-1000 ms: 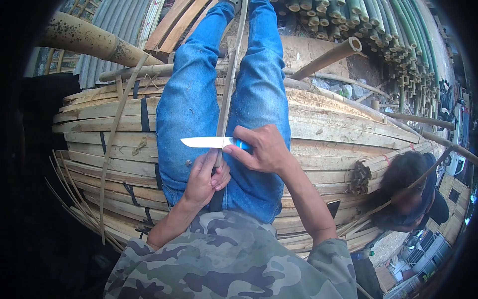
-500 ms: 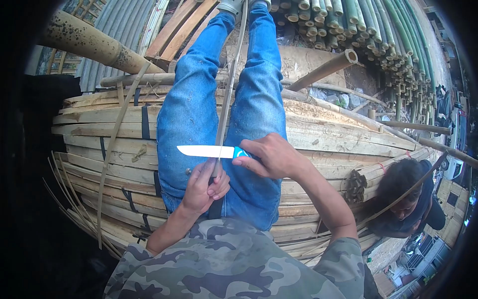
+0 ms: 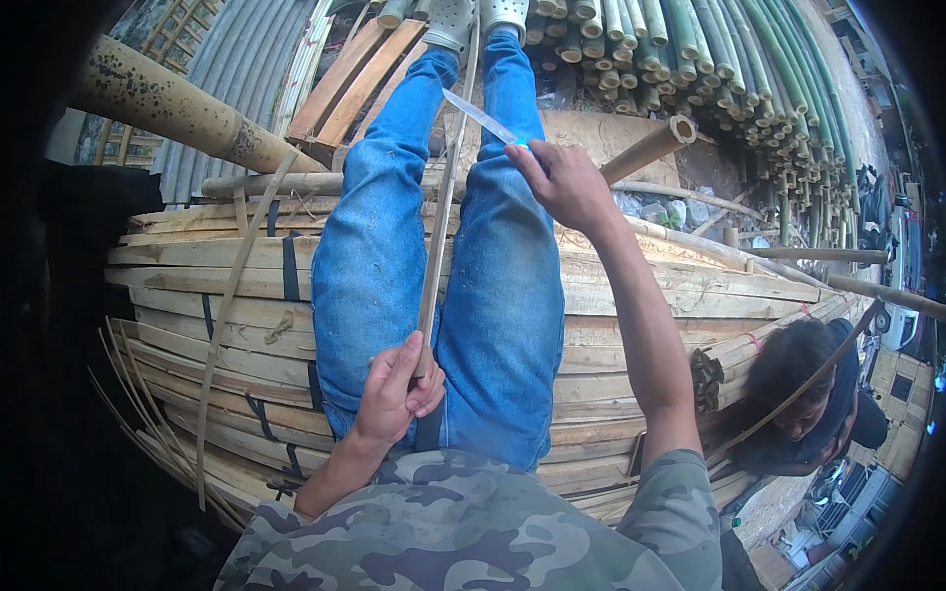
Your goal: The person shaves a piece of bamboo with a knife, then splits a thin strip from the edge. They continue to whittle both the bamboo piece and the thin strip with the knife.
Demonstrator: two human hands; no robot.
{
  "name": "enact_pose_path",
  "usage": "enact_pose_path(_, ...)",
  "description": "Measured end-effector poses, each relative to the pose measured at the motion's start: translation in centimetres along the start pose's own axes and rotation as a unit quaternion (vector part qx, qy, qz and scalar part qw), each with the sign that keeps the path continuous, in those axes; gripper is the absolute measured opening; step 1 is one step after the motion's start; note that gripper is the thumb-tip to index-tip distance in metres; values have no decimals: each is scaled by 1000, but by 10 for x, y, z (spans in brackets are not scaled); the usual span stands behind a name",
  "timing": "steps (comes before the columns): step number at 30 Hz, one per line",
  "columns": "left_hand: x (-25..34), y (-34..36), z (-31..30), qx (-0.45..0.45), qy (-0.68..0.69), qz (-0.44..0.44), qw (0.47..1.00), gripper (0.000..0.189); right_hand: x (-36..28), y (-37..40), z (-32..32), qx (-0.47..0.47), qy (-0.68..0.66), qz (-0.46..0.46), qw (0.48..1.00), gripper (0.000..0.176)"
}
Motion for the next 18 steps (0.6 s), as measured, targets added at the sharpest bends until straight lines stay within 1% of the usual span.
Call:
enact_pose_path(1, 0, 1, -3, 20, -35, -11, 999, 48, -8, 12, 0, -32, -32, 4, 999, 52)
enact_pose_path(2, 3, 2, -2, 22, -31, -12, 999, 48, -22, 28, 1, -54, -77, -20, 995, 50)
enact_pose_path(3, 7, 2, -2, 33, -71, -19, 997, 48, -33, 43, 5, -73, -89, -60, 992, 46)
enact_pose_path(4, 10, 2, -1, 44, -110, -29, 993, 47, -49, 61, 11, -115, -129, -73, 982, 43)
enact_pose_path(5, 12, 1, 2, 44, -108, -34, 993, 47, -59, 79, 18, -133, -131, -110, 976, 41)
enact_pose_path(6, 14, 0, 5, 46, -124, -35, 991, 46, -65, 95, 27, -132, -123, -139, 974, 40)
enact_pose_path(7, 14, 0, 6, 48, -140, -37, 988, 45, -73, 109, 33, -167, -128, -135, 968, 38)
enact_pose_path(8, 13, 0, 6, 29, -141, -26, 989, 41, -78, 120, 37, -166, -141, -136, 966, 38)
enact_pose_path(9, 12, 1, 6, 28, -139, -30, 989, 41, -82, 128, 40, -164, -154, -138, 965, 37)
enact_pose_path(11, 16, 3, 5, 42, -149, -8, 988, 34, -86, 135, 37, -158, -148, -143, 966, 37)
enact_pose_path(12, 9, 5, -2, 38, -154, -12, 987, 29, -89, 137, 35, -150, -140, -154, 967, 37)
enact_pose_path(15, 12, 7, 0, 31, -143, 2, 989, 28, -93, 142, 38, -157, -155, -148, 964, 37)
enact_pose_path(16, 9, 7, 0, 22, -112, -4, 993, 28, -94, 143, 39, -156, -155, -147, 964, 37)
enact_pose_path(18, 13, 6, 3, 31, -126, -1, 992, 31, -92, 142, 42, -161, -156, -146, 963, 37)
Point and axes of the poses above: each hand's wrist, its own y-axis away from the middle knuckle, its own z-axis out of the palm, x = y × z, the point moved 7 cm from there along -y, towards the middle knuckle, and after that the axes turned 4 degrees about -x, right-handed, at the moved point
